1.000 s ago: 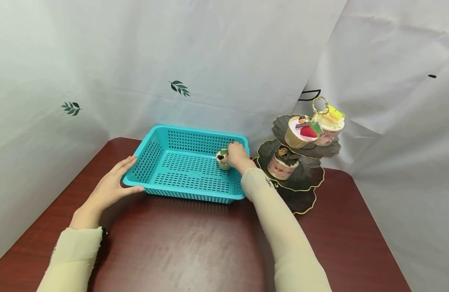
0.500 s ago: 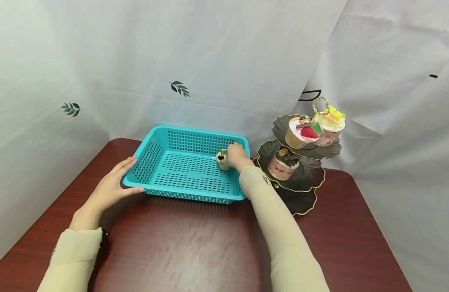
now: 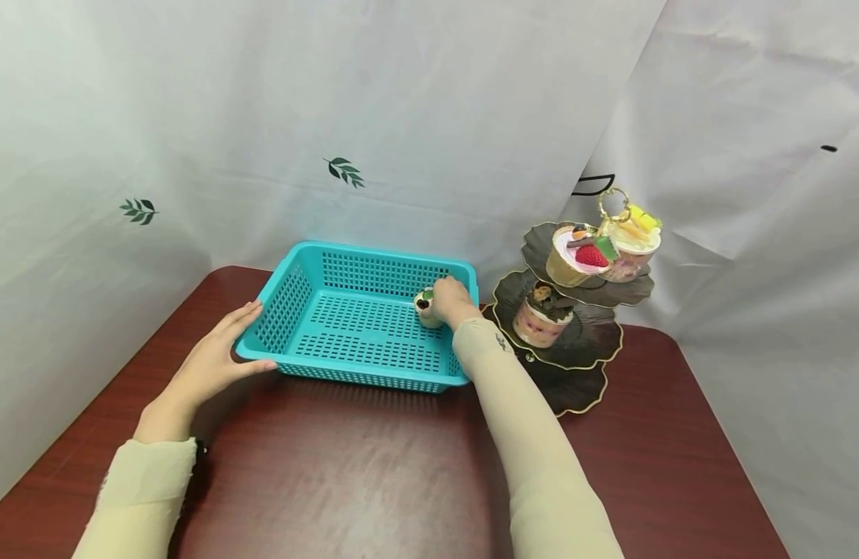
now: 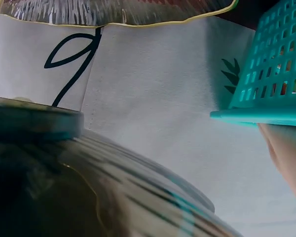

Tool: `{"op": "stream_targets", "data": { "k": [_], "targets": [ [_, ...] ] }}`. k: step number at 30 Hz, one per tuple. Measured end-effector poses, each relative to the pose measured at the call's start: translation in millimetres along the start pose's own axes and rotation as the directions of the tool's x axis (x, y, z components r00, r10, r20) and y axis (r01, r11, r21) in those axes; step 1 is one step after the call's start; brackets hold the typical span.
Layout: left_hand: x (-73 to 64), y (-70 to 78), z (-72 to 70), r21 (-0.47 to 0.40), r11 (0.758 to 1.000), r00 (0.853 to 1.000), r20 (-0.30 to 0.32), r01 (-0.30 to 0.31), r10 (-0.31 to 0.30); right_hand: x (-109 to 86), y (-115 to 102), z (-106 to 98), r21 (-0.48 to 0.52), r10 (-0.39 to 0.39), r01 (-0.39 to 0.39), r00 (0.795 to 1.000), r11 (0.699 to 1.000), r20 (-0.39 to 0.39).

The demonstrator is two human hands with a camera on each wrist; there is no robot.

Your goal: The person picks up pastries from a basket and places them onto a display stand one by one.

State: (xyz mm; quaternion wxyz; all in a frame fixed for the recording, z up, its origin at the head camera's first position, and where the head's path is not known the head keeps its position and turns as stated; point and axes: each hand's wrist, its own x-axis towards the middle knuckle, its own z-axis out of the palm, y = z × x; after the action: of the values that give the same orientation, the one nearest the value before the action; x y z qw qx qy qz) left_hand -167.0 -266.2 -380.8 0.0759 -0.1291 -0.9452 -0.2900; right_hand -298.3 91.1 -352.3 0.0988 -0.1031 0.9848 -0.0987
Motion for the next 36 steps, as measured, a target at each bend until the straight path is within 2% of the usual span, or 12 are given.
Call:
{"op": "stream_targets", "data": {
  "k": [13, 36],
  "targets": [
    [-1.0, 0.2, -1.1, 0.005, 1.000, 1.000, 0.001, 0.005, -0.005, 0.5, -0.9, 3.8, 0.019, 0.024, -0.024, 1.000, 1.000, 0.011],
    [-3.1, 0.1, 0.9, -0.010, 1.000, 1.000, 0.005, 0.014, -0.014, 2.0, 4.1, 8.4, 0.023, 0.004, -0.004, 1.000, 1.000, -0.005]
  ]
}}
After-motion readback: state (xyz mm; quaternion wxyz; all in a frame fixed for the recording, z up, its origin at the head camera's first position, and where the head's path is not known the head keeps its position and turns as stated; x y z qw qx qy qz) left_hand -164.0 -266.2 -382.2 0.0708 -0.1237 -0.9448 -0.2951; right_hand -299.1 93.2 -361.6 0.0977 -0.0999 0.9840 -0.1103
